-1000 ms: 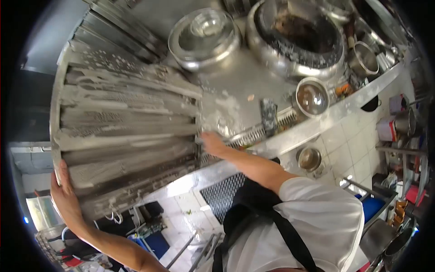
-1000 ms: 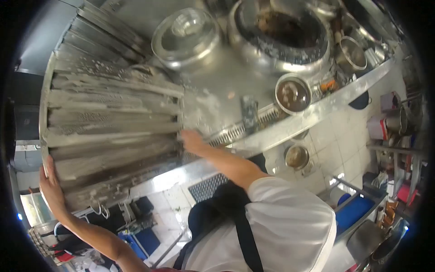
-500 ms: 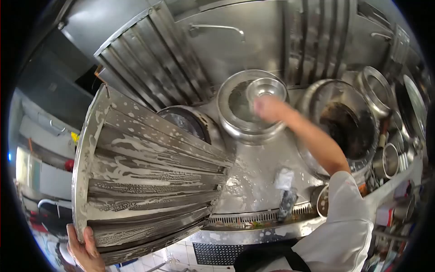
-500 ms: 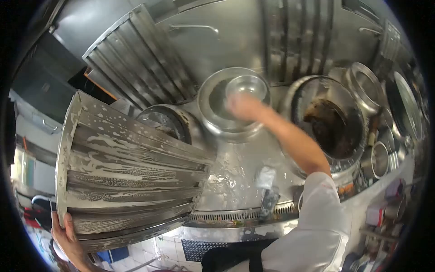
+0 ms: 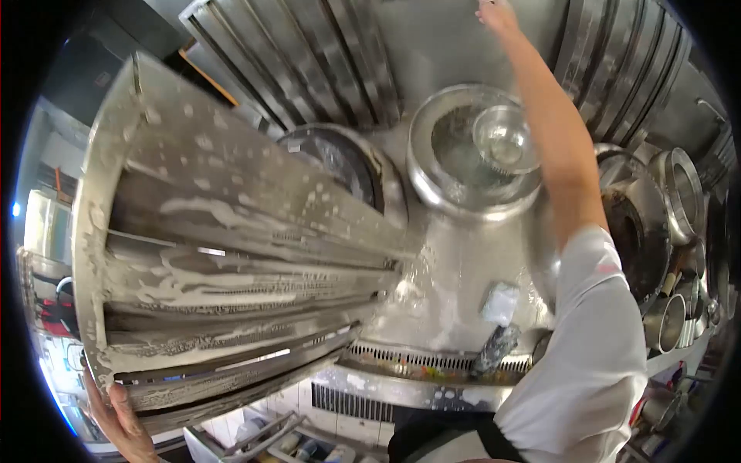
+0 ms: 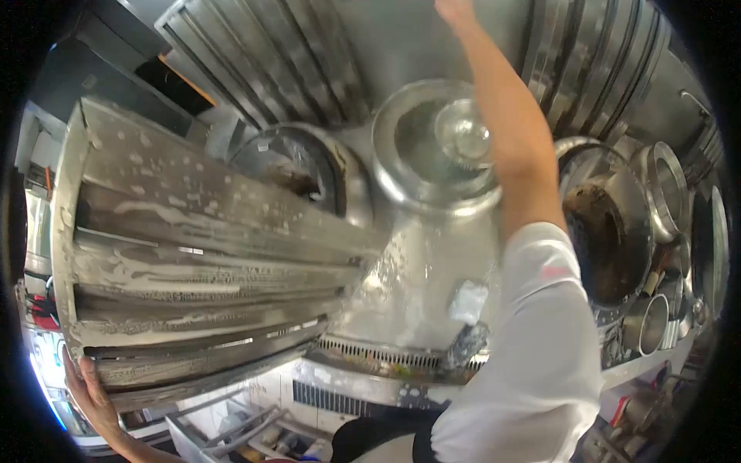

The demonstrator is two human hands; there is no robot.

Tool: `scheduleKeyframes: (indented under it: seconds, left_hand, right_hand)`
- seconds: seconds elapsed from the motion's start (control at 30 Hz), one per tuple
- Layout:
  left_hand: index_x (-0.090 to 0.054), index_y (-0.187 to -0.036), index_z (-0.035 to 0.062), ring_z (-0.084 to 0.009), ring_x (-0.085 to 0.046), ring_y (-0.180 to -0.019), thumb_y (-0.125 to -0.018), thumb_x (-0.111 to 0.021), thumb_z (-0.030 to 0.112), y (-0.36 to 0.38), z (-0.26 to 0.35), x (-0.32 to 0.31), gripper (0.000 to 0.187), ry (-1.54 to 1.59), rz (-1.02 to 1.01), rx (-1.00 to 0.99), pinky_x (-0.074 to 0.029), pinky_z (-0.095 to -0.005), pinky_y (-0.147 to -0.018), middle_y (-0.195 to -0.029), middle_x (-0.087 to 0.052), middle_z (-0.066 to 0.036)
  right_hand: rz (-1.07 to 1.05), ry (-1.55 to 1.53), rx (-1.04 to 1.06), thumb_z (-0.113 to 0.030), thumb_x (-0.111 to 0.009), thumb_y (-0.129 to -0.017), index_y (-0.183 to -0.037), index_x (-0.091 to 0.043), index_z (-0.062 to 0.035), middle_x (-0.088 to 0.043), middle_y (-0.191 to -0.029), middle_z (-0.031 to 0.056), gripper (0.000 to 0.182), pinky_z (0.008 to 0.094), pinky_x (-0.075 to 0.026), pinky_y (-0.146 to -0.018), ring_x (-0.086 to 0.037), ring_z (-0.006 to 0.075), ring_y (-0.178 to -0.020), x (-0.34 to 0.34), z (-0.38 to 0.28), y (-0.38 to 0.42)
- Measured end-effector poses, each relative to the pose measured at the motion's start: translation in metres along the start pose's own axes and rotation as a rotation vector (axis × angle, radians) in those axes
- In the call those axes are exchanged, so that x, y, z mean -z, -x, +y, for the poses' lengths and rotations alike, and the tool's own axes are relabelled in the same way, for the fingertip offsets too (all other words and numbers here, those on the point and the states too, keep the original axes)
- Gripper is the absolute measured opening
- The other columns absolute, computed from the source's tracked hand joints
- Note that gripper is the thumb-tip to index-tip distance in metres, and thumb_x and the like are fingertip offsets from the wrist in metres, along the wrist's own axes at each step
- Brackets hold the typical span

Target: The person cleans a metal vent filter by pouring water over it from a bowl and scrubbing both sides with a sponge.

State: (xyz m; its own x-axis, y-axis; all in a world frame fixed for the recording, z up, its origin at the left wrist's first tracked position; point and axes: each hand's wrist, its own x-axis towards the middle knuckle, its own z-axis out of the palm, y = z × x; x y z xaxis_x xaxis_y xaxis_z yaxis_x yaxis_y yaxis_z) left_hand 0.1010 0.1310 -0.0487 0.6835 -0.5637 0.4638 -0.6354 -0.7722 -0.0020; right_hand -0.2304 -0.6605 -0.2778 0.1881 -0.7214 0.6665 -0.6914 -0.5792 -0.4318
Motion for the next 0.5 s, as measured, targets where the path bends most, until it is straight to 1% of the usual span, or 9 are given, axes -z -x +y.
scheduleKeyframes:
  seconds: [0.03, 0.1, 0.17, 0.23, 0.27, 0.33, 0.4, 0.47, 0.5]
  left_hand:
    - [-0.041, -0.147, -0.0044, -0.0305, -0.045, -0.135, -0.102, -0.053, 0.043, -0.004, -0.002, 0.001, 0.066, 0.049, 0.023, -0.086, -0.031, -0.0396, -0.114, -0.146, -0.048, -0.023]
    - [-0.042, -0.147, -0.0039, -0.0298, -0.046, -0.134, -0.103, -0.051, 0.042, -0.01, -0.003, 0.004, 0.064, 0.052, -0.069, -0.144, -0.032, -0.0388, -0.113, -0.146, -0.049, -0.021]
    - [-0.046, -0.144, -0.0048, -0.0273, -0.051, -0.131, -0.105, -0.048, 0.034, -0.035, -0.009, 0.0, 0.055, 0.032, 0.003, -0.072, -0.036, -0.0363, -0.112, -0.143, -0.053, -0.019]
    - [-0.049, -0.141, -0.0064, -0.0245, -0.053, -0.129, -0.106, -0.043, 0.025, -0.052, -0.047, -0.002, 0.047, 0.062, 0.026, -0.162, -0.038, -0.0336, -0.111, -0.141, -0.056, -0.018]
    - [-0.049, -0.14, -0.0076, -0.0232, -0.053, -0.129, -0.107, -0.041, 0.021, -0.068, -0.082, -0.002, 0.045, 0.197, -0.043, -0.14, -0.039, -0.0322, -0.111, -0.141, -0.055, -0.018]
    - [-0.052, -0.136, -0.0072, -0.0208, -0.055, -0.12, -0.103, -0.044, 0.023, -0.082, -0.091, -0.008, 0.046, 0.31, -0.088, -0.17, -0.04, -0.0312, -0.104, -0.134, -0.058, -0.017]
    - [-0.058, -0.128, -0.0037, -0.0187, -0.056, -0.102, -0.095, -0.054, 0.037, -0.06, -0.012, -0.023, 0.053, 0.262, -0.034, -0.283, -0.042, -0.0322, -0.09, -0.12, -0.063, -0.015]
    - [-0.063, -0.121, -0.0003, -0.0166, -0.058, -0.084, -0.087, -0.064, 0.051, -0.051, 0.021, -0.018, 0.061, 0.286, -0.025, -0.352, -0.045, -0.0331, -0.077, -0.106, -0.068, -0.014]
    - [-0.066, -0.117, 0.0014, -0.0155, -0.059, -0.075, -0.083, -0.069, 0.058, -0.05, 0.029, -0.014, 0.066, 0.308, -0.026, -0.375, -0.046, -0.0336, -0.07, -0.099, -0.07, -0.013]
  right_hand:
    - [-0.117, -0.232, -0.038, -0.027, -0.057, -0.092, -0.09, -0.065, -0.0055, -0.067, -0.075, 0.0091, 0.023, 0.042, -0.052, -0.068, -0.064, 0.0244, -0.073, 0.01, -0.015, 0.035]
    - [-0.711, -0.522, -0.192, -0.03, -0.058, -0.094, -0.091, -0.064, -0.0063, -0.066, -0.072, 0.0057, 0.025, 0.0407, -0.052, -0.067, -0.064, 0.0198, -0.071, 0.032, -0.05, 0.128]
    - [-1.49, -0.226, -0.048, -0.037, -0.061, -0.096, -0.102, -0.061, -0.0072, -0.066, -0.077, 0.004, 0.03, 0.0378, -0.053, -0.07, -0.063, 0.0168, -0.077, 0.091, -0.112, 0.227]
    - [-1.84, -0.086, -0.047, -0.035, -0.066, -0.09, -0.115, -0.059, -0.0077, -0.07, -0.094, 0.009, 0.037, 0.0392, -0.054, -0.078, -0.067, 0.0226, -0.088, 0.1, -0.118, 0.325]
    - [-1.888, 0.116, 0.0, -0.035, -0.074, -0.082, -0.133, -0.053, -0.0097, -0.063, -0.127, 0.0153, 0.061, 0.0423, -0.052, -0.092, -0.065, 0.0276, -0.108, 0.119, -0.144, 0.349]
    - [-1.677, 0.188, -0.175, -0.032, -0.081, -0.072, -0.146, -0.041, -0.0123, -0.045, -0.149, 0.0159, 0.086, 0.0484, -0.043, -0.106, -0.05, 0.0349, -0.132, 0.119, -0.1, 0.447]
    - [-1.599, 0.386, -0.234, -0.029, -0.083, -0.069, -0.153, -0.031, -0.0128, -0.032, -0.157, 0.0188, 0.101, 0.0535, -0.033, -0.114, -0.029, 0.0416, -0.144, 0.144, -0.116, 0.498]
    - [-1.141, 0.139, -0.193, -0.014, -0.08, -0.068, -0.15, -0.035, -0.0128, -0.035, -0.149, 0.0218, 0.093, 0.0548, -0.034, -0.113, -0.037, 0.0447, -0.136, 0.143, -0.076, 0.599]
    - [-1.137, 0.177, -0.145, -0.012, -0.078, -0.07, -0.148, -0.036, -0.0122, -0.036, -0.148, 0.024, 0.089, 0.0539, -0.033, -0.113, -0.036, 0.0449, -0.136, 0.146, -0.073, 0.62]
